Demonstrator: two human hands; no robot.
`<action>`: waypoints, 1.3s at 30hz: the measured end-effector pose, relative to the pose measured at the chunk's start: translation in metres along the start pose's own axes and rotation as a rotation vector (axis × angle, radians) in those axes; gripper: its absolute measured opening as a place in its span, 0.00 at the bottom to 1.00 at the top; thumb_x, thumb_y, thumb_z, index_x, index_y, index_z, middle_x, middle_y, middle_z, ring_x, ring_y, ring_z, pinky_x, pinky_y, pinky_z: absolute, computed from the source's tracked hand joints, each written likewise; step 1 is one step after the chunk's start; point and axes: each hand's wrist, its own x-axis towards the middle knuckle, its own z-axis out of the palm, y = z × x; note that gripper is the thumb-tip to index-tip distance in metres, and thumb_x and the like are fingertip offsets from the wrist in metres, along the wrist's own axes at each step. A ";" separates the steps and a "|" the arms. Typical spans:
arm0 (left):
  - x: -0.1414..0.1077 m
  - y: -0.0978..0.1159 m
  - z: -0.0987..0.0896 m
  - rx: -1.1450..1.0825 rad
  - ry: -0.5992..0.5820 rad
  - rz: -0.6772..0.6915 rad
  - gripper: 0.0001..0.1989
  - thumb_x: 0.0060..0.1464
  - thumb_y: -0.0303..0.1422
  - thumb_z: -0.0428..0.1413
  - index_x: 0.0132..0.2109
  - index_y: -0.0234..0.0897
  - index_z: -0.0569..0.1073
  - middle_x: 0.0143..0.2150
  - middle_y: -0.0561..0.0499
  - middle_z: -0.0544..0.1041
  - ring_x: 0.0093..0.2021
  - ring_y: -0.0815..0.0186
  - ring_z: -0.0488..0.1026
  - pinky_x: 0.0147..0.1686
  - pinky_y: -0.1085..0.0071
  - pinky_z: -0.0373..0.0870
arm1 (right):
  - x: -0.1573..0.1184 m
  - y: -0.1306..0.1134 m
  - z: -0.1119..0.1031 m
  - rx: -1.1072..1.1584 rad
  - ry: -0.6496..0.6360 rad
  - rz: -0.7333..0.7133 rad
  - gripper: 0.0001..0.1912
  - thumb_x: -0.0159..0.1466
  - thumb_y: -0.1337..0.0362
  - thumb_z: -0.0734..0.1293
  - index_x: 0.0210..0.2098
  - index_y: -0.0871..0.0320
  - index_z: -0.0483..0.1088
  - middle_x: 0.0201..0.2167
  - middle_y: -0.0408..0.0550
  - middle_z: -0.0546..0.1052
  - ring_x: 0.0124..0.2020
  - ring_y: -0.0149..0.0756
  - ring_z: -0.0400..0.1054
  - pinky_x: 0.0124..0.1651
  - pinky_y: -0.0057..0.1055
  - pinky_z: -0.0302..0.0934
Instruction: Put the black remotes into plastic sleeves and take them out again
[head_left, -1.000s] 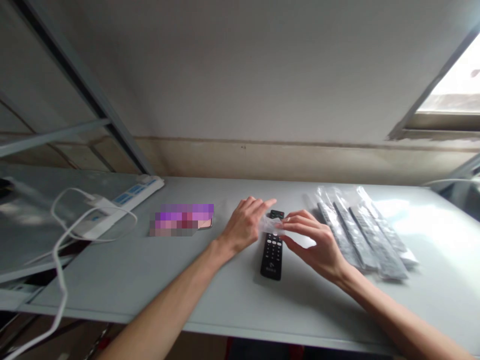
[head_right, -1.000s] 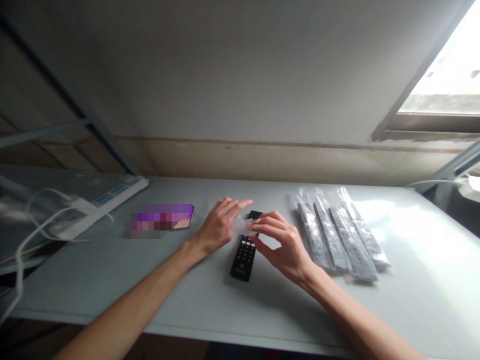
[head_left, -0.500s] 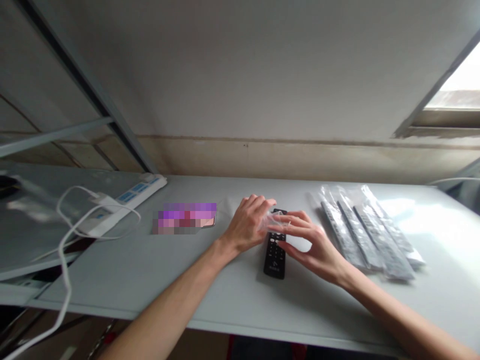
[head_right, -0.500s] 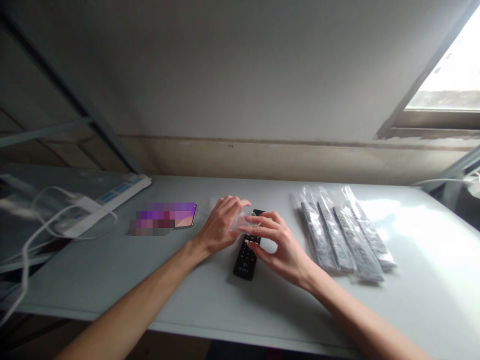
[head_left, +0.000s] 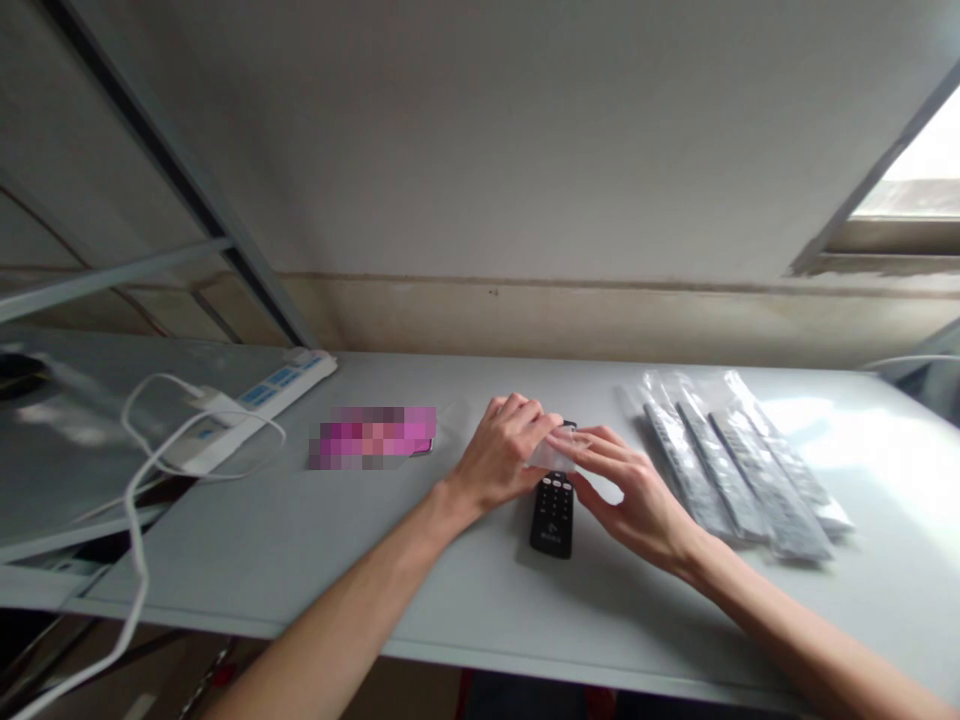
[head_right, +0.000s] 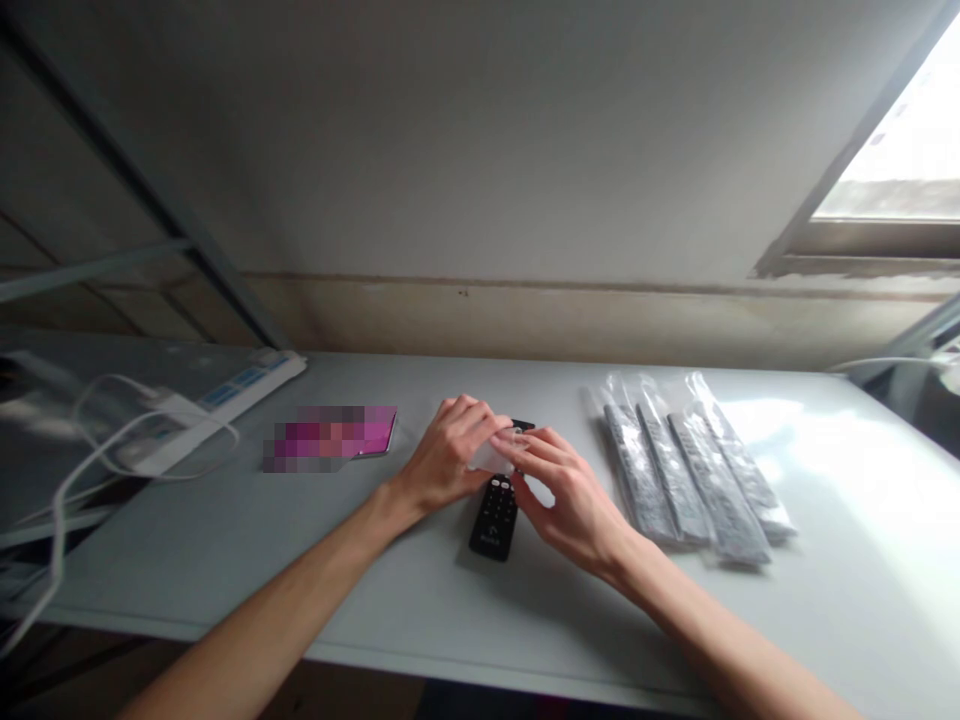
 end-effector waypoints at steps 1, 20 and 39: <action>0.000 0.000 0.000 0.014 0.000 -0.008 0.16 0.68 0.40 0.59 0.57 0.36 0.74 0.49 0.44 0.79 0.52 0.52 0.71 0.53 0.56 0.67 | 0.000 0.000 0.000 -0.007 0.003 -0.009 0.28 0.72 0.74 0.64 0.69 0.50 0.71 0.58 0.53 0.82 0.57 0.46 0.75 0.59 0.49 0.76; 0.000 -0.006 0.002 -0.027 0.034 -0.003 0.48 0.54 0.10 0.39 0.78 0.45 0.53 0.70 0.44 0.69 0.74 0.56 0.62 0.75 0.48 0.61 | 0.001 0.001 -0.006 -0.183 0.128 -0.052 0.38 0.72 0.78 0.61 0.77 0.48 0.59 0.64 0.56 0.78 0.67 0.47 0.72 0.65 0.48 0.74; 0.004 0.000 0.001 -0.096 -0.008 0.054 0.12 0.75 0.32 0.49 0.57 0.36 0.74 0.54 0.43 0.79 0.59 0.57 0.74 0.65 0.55 0.67 | 0.002 -0.001 -0.006 -0.301 0.162 -0.139 0.13 0.71 0.74 0.70 0.48 0.52 0.80 0.48 0.52 0.84 0.51 0.48 0.75 0.51 0.47 0.75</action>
